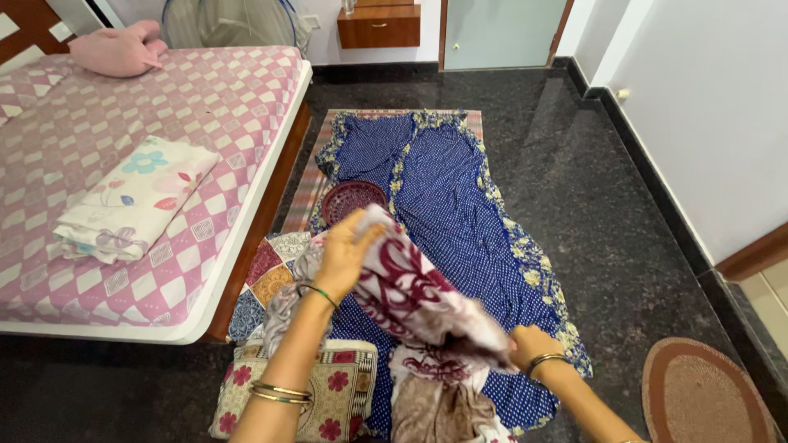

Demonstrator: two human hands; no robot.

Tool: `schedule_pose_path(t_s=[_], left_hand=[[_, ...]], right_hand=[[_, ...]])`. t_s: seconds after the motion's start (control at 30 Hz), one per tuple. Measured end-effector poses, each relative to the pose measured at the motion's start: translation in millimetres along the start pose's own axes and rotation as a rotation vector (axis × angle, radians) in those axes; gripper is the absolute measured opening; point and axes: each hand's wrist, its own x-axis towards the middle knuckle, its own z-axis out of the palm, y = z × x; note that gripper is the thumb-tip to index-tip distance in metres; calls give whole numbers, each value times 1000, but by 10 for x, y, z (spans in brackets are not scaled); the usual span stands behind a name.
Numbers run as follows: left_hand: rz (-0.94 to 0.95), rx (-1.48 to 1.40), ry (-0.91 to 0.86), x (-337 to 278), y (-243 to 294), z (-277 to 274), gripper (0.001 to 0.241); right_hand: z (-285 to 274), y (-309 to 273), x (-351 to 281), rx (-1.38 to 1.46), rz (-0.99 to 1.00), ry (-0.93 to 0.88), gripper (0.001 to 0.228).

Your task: The person folds a floral towel and places it on the bed. Then the person picks up a maroon and white patterned towel, unfolds it, and begins folding it on the floor.

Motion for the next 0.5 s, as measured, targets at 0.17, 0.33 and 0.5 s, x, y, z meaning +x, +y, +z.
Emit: schedule_pose_path(t_s=[0.17, 0.33, 0.5], left_hand=[[75, 179, -260, -287, -3, 379, 24], [164, 134, -400, -431, 223, 498, 25], [174, 254, -238, -490, 427, 563, 23]], right_hand=[[-167, -420, -298, 867, -548, 327, 46], [-480, -786, -501, 1197, -988, 334, 63], [-321, -878, -444, 1289, -773, -14, 34]])
